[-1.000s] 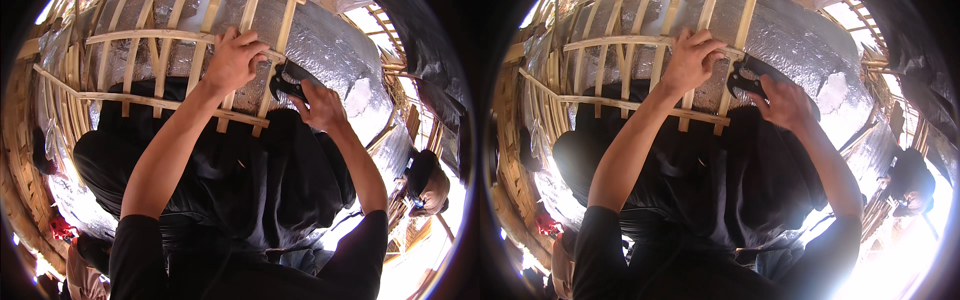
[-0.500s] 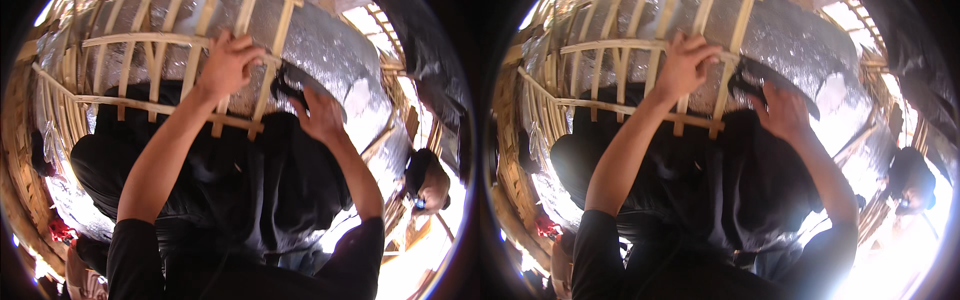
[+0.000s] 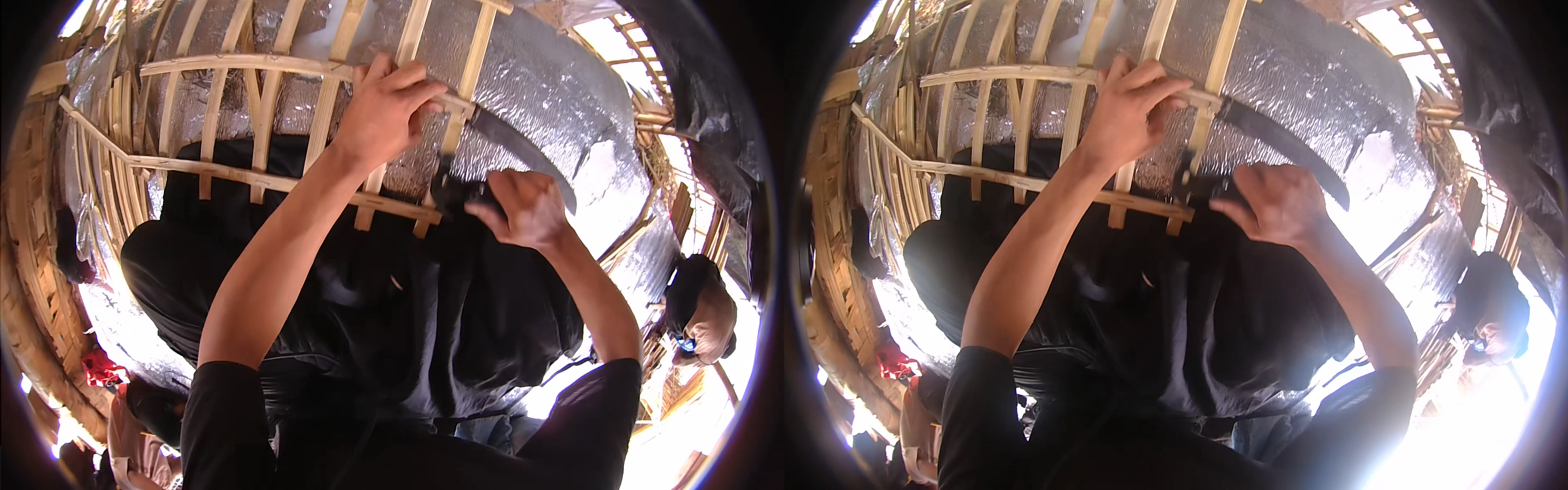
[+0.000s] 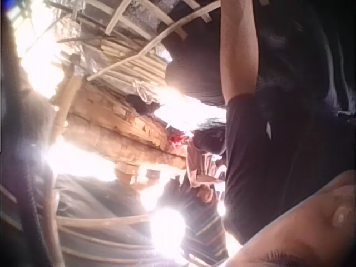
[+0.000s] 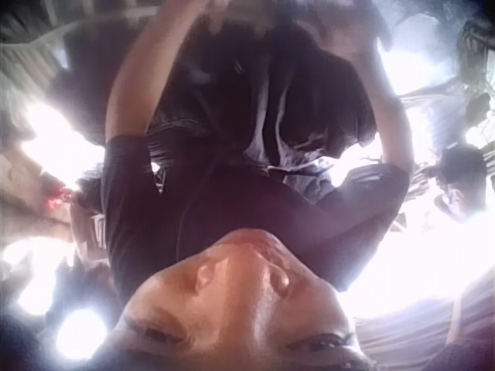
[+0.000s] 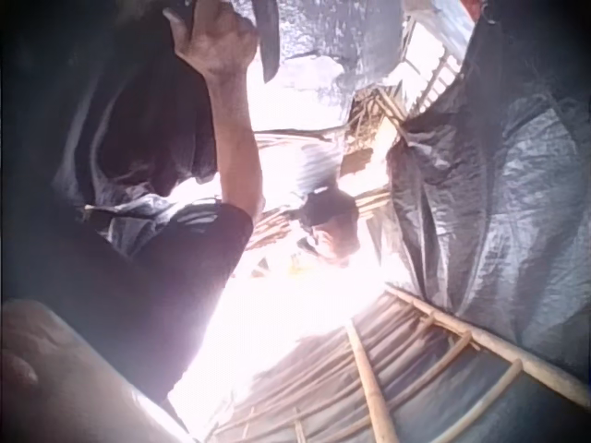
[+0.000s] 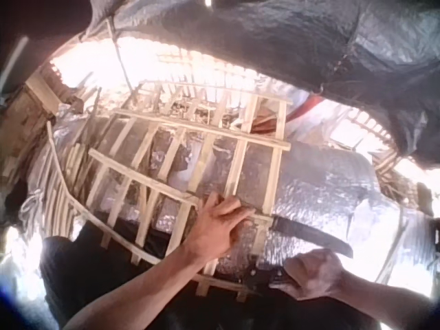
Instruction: The person assembles a wooden lattice by positioning slats and hammering nails to secure them.
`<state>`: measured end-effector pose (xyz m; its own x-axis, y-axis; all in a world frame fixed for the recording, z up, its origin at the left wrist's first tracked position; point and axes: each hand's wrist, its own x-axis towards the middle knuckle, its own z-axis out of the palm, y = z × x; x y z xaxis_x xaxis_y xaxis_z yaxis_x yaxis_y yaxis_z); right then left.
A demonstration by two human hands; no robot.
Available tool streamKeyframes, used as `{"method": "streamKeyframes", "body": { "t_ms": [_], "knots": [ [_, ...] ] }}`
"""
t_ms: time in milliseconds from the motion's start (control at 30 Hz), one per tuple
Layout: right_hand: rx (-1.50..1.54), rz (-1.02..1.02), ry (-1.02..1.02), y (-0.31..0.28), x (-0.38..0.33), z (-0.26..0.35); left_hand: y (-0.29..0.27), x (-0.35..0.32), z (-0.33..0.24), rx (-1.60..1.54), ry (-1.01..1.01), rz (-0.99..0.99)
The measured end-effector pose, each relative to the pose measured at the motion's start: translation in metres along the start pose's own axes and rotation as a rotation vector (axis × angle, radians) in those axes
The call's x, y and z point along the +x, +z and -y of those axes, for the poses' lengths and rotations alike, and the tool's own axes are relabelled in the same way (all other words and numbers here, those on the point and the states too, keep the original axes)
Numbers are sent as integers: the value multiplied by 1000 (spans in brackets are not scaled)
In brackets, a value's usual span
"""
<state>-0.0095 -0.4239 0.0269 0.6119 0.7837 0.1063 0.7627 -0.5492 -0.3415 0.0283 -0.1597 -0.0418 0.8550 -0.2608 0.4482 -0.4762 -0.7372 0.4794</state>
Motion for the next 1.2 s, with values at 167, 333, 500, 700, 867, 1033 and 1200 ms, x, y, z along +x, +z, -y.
{"method": "streamKeyframes", "body": {
  "t_ms": [167,333,500,700,867,1033,1200],
  "knots": [
    [-141,72,210,8,10,-7,2,1,6,-38,-5,-14],
    [-38,85,175,5,7,-6,-2,-2,1,-36,0,7],
    [28,250,27,-7,13,2,-1,-6,-3,-36,-6,13],
    [37,81,37,4,2,0,2,-5,4,-52,25,-27],
    [10,83,153,2,-7,10,1,-8,-2,-56,-7,14],
    [-201,63,340,11,3,-3,3,3,3,-63,1,-21],
    [-64,186,187,1,8,-11,3,0,1,-66,6,-11]
  ]
}}
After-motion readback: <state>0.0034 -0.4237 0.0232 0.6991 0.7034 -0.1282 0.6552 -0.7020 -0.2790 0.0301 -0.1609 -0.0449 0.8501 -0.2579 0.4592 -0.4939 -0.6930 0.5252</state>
